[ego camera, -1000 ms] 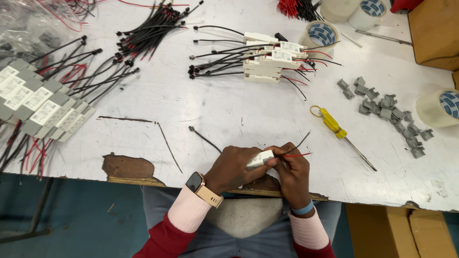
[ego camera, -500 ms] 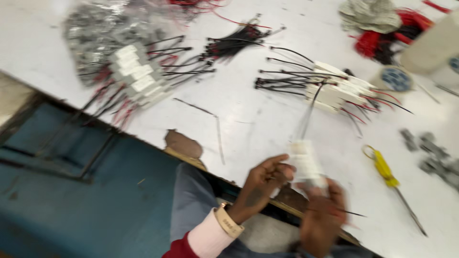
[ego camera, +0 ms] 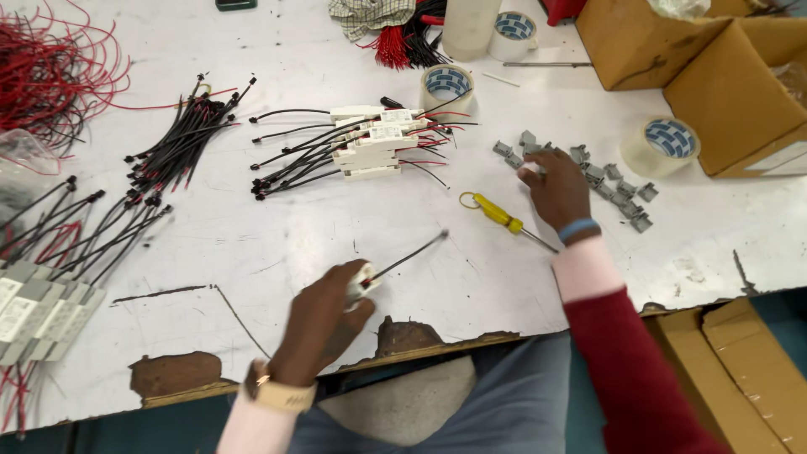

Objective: The person assembles small white electrical components by inserting wires and gray plastic clips into the units. They handle each unit one at a time, using their hands to press the clips into place and then set the finished units aside on the table.

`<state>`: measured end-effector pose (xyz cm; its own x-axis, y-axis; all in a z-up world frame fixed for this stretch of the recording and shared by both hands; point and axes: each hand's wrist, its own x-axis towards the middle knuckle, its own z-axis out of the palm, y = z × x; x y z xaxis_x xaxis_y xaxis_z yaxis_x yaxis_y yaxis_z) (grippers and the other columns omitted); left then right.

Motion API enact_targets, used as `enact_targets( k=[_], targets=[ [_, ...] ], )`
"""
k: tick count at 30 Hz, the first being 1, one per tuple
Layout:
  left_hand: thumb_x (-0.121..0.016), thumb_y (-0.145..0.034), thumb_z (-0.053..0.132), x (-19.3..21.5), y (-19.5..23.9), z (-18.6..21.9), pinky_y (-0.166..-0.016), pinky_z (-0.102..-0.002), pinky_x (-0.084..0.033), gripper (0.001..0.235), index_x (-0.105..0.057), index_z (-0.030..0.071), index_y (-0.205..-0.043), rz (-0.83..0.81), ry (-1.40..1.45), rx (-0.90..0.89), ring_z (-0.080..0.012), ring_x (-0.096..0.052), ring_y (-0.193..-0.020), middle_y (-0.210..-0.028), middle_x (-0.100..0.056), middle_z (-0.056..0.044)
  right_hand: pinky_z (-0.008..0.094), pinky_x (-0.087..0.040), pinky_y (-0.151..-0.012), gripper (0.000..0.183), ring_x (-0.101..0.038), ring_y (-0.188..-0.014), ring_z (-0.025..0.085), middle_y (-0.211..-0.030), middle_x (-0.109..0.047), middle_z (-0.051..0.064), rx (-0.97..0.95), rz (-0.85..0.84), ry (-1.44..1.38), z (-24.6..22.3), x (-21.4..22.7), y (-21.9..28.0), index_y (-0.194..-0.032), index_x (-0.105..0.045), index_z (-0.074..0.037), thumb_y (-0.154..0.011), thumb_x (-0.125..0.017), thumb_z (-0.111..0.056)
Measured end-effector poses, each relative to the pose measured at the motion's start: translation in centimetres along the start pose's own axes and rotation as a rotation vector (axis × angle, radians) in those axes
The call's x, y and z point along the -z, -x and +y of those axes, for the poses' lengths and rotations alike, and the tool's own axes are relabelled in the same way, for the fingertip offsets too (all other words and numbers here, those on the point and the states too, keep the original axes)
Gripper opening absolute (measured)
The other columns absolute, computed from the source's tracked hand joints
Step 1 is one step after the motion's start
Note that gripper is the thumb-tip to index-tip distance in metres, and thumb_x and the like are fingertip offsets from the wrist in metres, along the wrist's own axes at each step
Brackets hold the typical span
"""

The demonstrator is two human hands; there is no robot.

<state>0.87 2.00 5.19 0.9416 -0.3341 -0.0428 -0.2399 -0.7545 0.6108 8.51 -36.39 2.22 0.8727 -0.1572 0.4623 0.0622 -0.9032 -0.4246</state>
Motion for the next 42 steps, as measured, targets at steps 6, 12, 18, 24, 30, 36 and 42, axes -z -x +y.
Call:
enact_targets(
  k=[6, 12, 18, 24, 30, 36, 42],
  targets=[
    [-0.074, -0.080, 0.033, -1.7, -2.4, -0.7, -0.076, -0.042, -0.056, 0.048, -0.067, 0.015, -0.124, -0.074, 0.041, -0.078, -0.0309, -0.071, -0.090, -0.103, -0.075, -0.011, 0.047, -0.054, -0.074, 0.026, -0.068, -0.090, 0.034, -0.103, -0.069, 0.016, -0.038, -0.094, 0.227, 1.4, -4.1, -1.3, -0.096, -0.074, -0.006, -0.094, -0.075, -0.032],
    [-0.062, -0.098, 0.041, -2.1, -2.3, -2.7, -0.070, -0.029, -0.051, 0.045, -0.068, 0.009, -0.129, -0.261, 0.480, 0.102, -0.0109, -0.062, -0.076, -0.088, -0.075, -0.004, 0.035, -0.051, -0.062, 0.020, -0.065, -0.069, 0.023, -0.081, -0.069, 0.009, -0.163, 0.019, -0.331, -3.3, -0.7, 1.9, -0.104, -0.058, -0.004, -0.098, -0.074, -0.014],
    [-0.075, -0.089, 0.021, -3.5, -2.7, -2.7, -0.065, -0.026, -0.053, 0.059, -0.056, 0.005, -0.142, -0.301, 0.762, -0.007, -0.0100, -0.059, -0.075, -0.103, -0.073, -0.003, 0.026, -0.056, -0.061, 0.021, -0.068, -0.073, 0.012, -0.090, -0.071, 0.009, -0.217, -0.286, -0.991, -13.0, -2.0, 11.3, -0.120, -0.069, -0.002, -0.100, -0.062, -0.005],
    [-0.076, -0.088, 0.022, -4.1, -1.8, -1.9, -0.067, -0.026, -0.055, 0.055, -0.060, 0.004, -0.138, -0.207, 0.822, 0.020, -0.0105, -0.066, -0.073, -0.094, -0.075, -0.008, 0.026, -0.053, -0.078, 0.020, -0.062, -0.098, 0.012, -0.122, -0.059, 0.009, -0.036, -0.234, -0.951, -16.5, -3.6, 13.0, -0.119, -0.070, 0.000, -0.103, -0.058, -0.002],
    [-0.073, -0.091, 0.032, -4.2, -0.7, -0.4, -0.065, -0.025, -0.054, 0.048, -0.064, 0.014, -0.135, -0.018, 0.630, 0.019, -0.0126, -0.072, -0.074, -0.094, -0.078, -0.005, 0.025, -0.054, -0.072, 0.023, -0.061, -0.093, 0.012, -0.128, -0.057, 0.009, -0.086, -0.160, -1.015, -16.5, -4.7, 14.1, -0.118, -0.070, -0.004, -0.099, -0.059, 0.003],
    [-0.077, -0.085, 0.036, -4.1, -0.1, 0.4, -0.065, -0.026, -0.058, 0.048, -0.068, 0.013, -0.127, 0.090, 0.531, -0.067, -0.0129, -0.076, -0.073, -0.090, -0.081, -0.005, 0.025, -0.058, -0.075, 0.028, -0.065, -0.099, 0.013, -0.127, -0.060, 0.010, -0.084, -0.126, -1.047, -15.8, -4.6, 14.6, -0.117, -0.071, -0.004, -0.094, -0.062, 0.009],
    [-0.073, -0.086, 0.032, -6.5, -0.4, -2.0, -0.067, -0.030, -0.059, 0.047, -0.071, 0.012, -0.128, 0.003, 0.562, 0.147, -0.0157, -0.075, -0.076, -0.089, -0.083, -0.007, 0.023, -0.056, -0.069, 0.027, -0.070, -0.087, 0.014, -0.121, -0.064, 0.009, -0.060, -0.171, -1.110, -15.8, -4.7, 15.2, -0.117, -0.073, -0.006, -0.096, -0.064, 0.009]
  ],
)
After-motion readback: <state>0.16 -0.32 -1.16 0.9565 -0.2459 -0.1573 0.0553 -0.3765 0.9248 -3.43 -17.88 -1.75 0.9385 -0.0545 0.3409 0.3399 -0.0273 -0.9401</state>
